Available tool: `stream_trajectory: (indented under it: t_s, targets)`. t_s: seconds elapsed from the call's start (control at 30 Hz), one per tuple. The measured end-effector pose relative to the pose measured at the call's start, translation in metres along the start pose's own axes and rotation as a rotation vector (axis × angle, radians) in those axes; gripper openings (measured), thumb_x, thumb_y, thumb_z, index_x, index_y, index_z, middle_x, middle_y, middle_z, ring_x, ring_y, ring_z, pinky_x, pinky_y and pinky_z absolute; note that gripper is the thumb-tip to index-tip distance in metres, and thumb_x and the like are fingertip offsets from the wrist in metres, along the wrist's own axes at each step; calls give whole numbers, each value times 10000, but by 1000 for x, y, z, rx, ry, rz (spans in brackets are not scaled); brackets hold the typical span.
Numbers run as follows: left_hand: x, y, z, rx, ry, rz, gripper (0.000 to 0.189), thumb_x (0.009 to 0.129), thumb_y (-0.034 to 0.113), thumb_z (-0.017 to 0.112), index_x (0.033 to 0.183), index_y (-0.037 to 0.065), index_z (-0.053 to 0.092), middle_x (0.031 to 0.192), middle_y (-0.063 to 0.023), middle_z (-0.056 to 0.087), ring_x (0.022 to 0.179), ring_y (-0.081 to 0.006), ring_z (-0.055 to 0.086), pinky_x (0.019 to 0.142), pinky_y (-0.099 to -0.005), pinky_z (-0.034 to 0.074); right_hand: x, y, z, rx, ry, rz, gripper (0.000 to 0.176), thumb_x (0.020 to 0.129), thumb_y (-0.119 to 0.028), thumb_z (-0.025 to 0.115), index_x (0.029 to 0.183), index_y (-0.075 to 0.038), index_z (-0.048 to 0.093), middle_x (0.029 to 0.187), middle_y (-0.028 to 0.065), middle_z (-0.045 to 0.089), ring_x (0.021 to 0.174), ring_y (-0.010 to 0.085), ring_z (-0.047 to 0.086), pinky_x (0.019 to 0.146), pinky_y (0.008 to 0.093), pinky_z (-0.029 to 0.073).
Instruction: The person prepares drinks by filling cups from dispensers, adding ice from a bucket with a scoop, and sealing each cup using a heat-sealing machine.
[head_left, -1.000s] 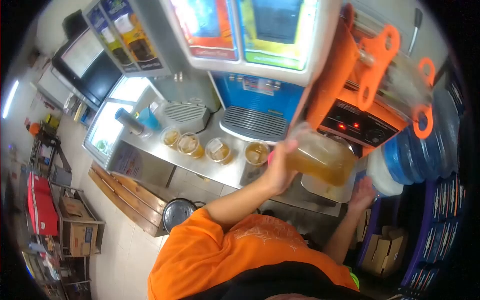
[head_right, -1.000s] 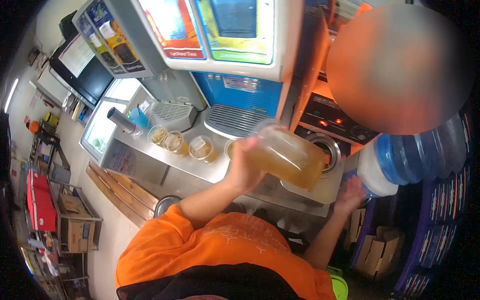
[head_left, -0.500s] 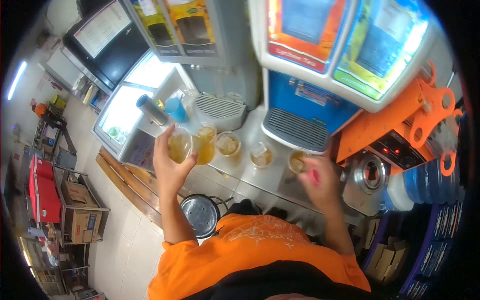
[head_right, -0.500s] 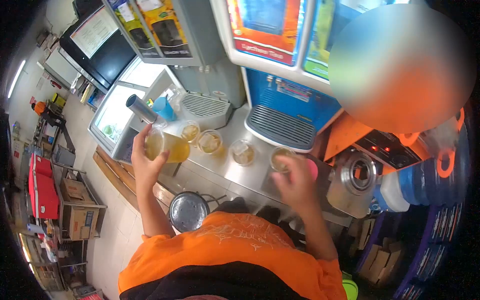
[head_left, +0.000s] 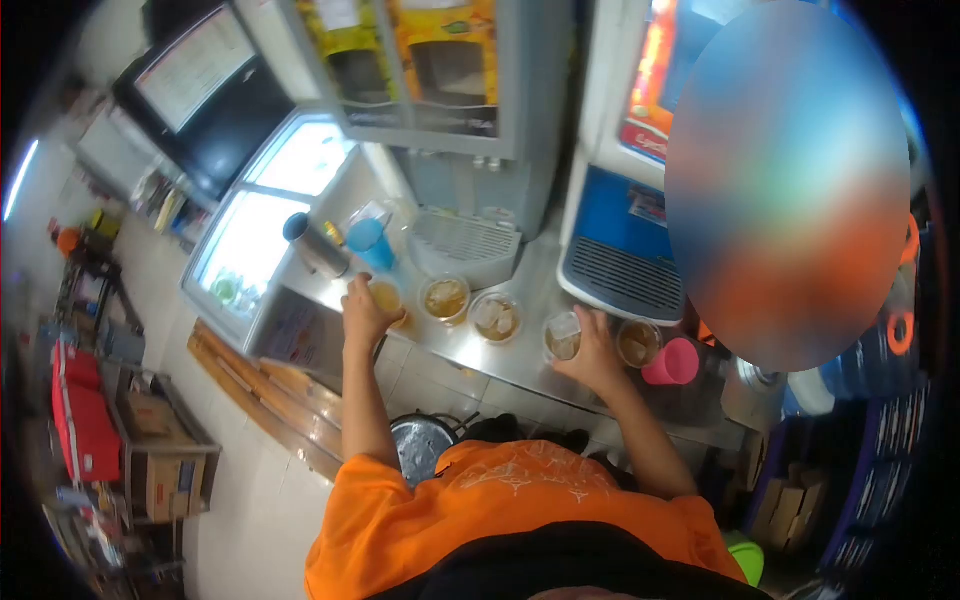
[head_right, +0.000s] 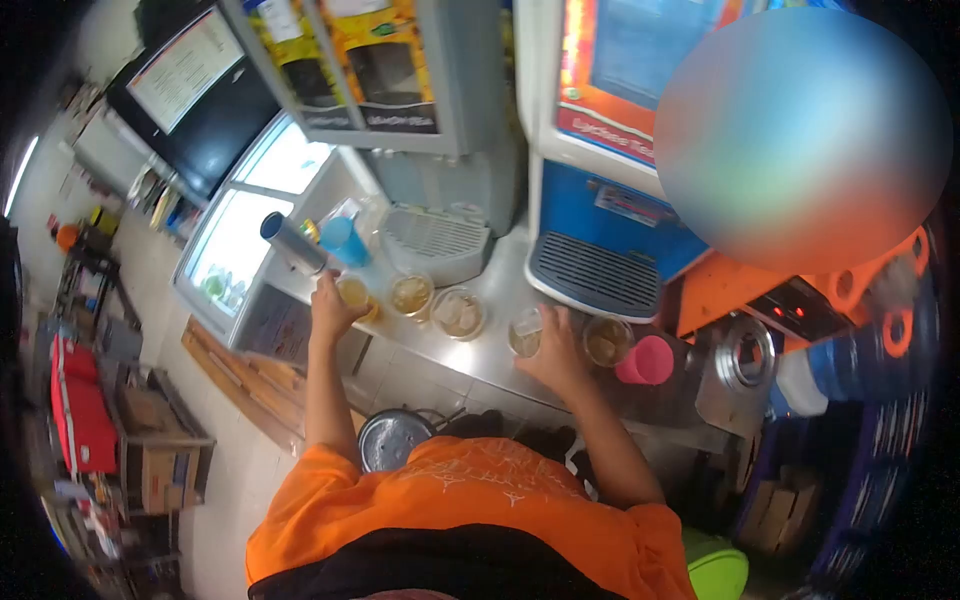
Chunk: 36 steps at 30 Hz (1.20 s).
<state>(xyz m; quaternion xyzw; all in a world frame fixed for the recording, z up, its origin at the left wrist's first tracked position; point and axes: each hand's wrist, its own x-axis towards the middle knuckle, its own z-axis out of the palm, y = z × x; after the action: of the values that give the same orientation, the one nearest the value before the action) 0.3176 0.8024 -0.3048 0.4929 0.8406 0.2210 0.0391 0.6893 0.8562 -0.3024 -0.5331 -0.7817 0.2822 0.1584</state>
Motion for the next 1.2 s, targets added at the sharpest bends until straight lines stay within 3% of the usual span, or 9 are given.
stream_trajectory:
  t_s: [0.13, 0.2, 0.23, 0.27, 0.37, 0.53, 0.7, 0.83, 1.2]
  targets:
    - [22, -14, 28, -172, 60, 168, 861, 512, 211, 871, 1215, -12, 427, 1141, -218, 540, 1051, -383, 518, 900, -436, 422, -19, -11, -30, 3, 196, -49, 981, 540, -248, 847, 1343, -28, 329, 1245, 230, 401, 1185, 369, 429, 996, 438, 374]
    - [26, -21, 35, -174, 41, 225, 1058, 496, 193, 876, 1353, -8, 288, 1328, -249, 399, 1217, -410, 396, 1019, -450, 341, -27, -15, -56, -14, 264, -41, 997, 534, -225, 855, 1351, -32, 317, 1233, 223, 423, 1174, 349, 451, 985, 425, 394]
    - [25, -18, 31, -144, 48, 226, 1121, 490, 176, 876, 1388, 0, 228, 1393, -249, 327, 1291, -413, 305, 1071, -452, 278, -29, -13, -66, 174, 361, -69, 993, 535, -237, 856, 1351, -47, 322, 1223, 213, 435, 1134, 339, 485, 959, 416, 416]
    - [22, -13, 25, -99, 74, 241, 1132, 488, 169, 875, 1394, 2, 218, 1408, -249, 307, 1307, -413, 282, 1084, -452, 258, -30, -12, -77, 363, 456, -109, 989, 536, -248, 857, 1350, -63, 326, 1213, 202, 448, 1094, 329, 520, 934, 406, 439]
    - [13, -1, 8, -113, 152, 227, 1139, 500, 133, 868, 1408, 3, 193, 1403, -254, 309, 1304, -410, 291, 1081, -444, 262, -29, -12, -116, 436, 608, -61, 1026, 533, -249, 870, 1364, -56, 300, 1198, 207, 482, 1096, 308, 528, 933, 390, 442]
    - [-5, 18, -23, -203, 215, 187, 1124, 528, 84, 848, 1421, 7, 169, 1398, -262, 304, 1300, -406, 303, 1081, -430, 264, 2, 11, -149, 384, 858, -79, 943, 535, -207, 879, 1270, -27, 316, 1204, 217, 494, 1099, 317, 534, 930, 404, 443]
    - [-17, 23, -37, -207, 301, 213, 1084, 598, 82, 808, 1437, -2, 128, 1450, -242, 235, 1349, -374, 233, 1103, -421, 220, 37, 31, -154, 315, 936, -41, 950, 527, -237, 886, 1246, -1, 312, 1193, 224, 495, 1081, 330, 545, 921, 403, 448]
    - [-27, 27, -41, -203, 337, 188, 1052, 622, 91, 791, 1440, 4, 134, 1453, -231, 240, 1345, -367, 246, 1102, -422, 218, 49, 31, -158, 283, 927, 50, 988, 549, -243, 883, 1278, 23, 270, 1199, 221, 499, 1090, 310, 540, 920, 386, 441]
    - [-42, 77, -70, -332, 353, 185, 915, 669, 47, 744, 1423, 12, 227, 1429, -222, 296, 1331, -350, 285, 1099, -402, 212, 54, 27, -161, 220, 1009, 0, 990, 533, -275, 886, 1258, 25, 281, 1162, 220, 524, 1083, 318, 546, 899, 394, 452]
